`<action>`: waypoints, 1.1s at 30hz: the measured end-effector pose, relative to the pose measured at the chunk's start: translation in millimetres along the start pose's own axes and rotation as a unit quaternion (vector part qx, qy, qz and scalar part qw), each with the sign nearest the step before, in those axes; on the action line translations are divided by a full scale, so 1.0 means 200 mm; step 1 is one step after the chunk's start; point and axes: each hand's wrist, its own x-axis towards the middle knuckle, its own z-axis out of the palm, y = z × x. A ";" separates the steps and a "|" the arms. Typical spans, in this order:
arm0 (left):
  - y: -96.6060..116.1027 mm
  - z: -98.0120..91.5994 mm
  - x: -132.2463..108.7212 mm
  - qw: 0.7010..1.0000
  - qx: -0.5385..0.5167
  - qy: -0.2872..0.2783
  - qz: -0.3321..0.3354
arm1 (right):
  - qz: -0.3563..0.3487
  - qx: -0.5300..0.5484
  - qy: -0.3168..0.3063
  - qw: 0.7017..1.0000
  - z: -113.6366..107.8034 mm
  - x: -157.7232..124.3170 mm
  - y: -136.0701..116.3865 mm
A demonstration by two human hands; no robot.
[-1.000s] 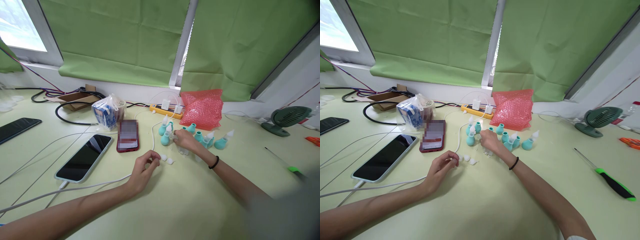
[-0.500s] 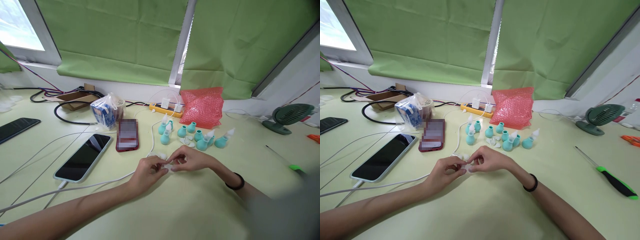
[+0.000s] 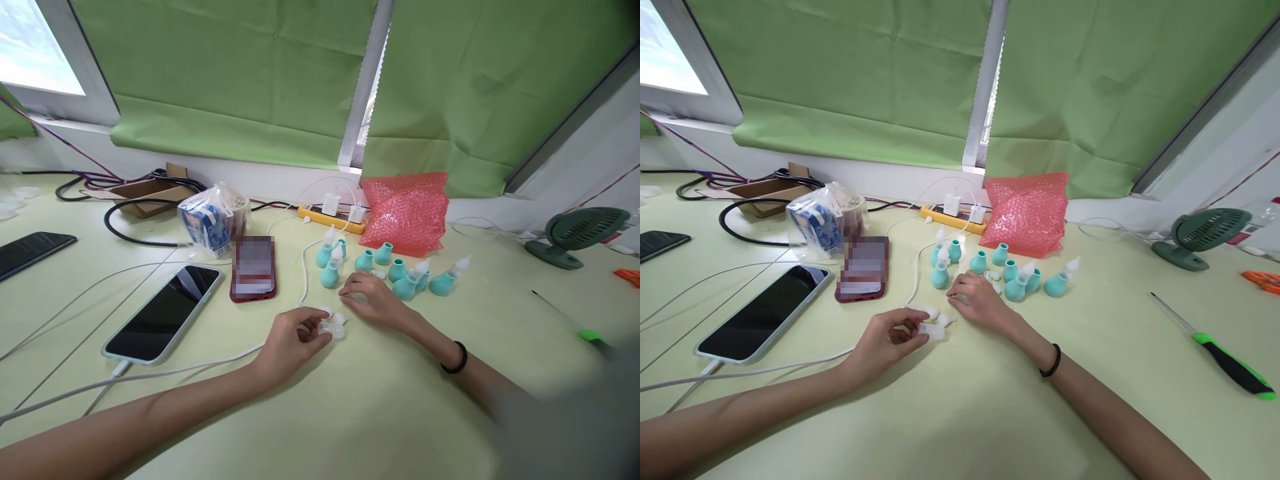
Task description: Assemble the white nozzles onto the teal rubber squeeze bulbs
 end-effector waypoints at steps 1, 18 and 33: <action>0.00 0.00 0.00 1.000 -0.005 0.004 0.002 | -0.010 0.032 0.009 0.999 -0.01 0.00 -0.02; 0.02 -0.01 0.00 0.998 -0.056 0.016 0.009 | -0.066 0.197 0.055 0.977 -0.02 -0.02 -0.19; 0.03 -0.02 0.01 0.990 -0.137 0.019 -0.009 | -0.193 0.010 0.135 0.972 0.10 -0.07 -0.15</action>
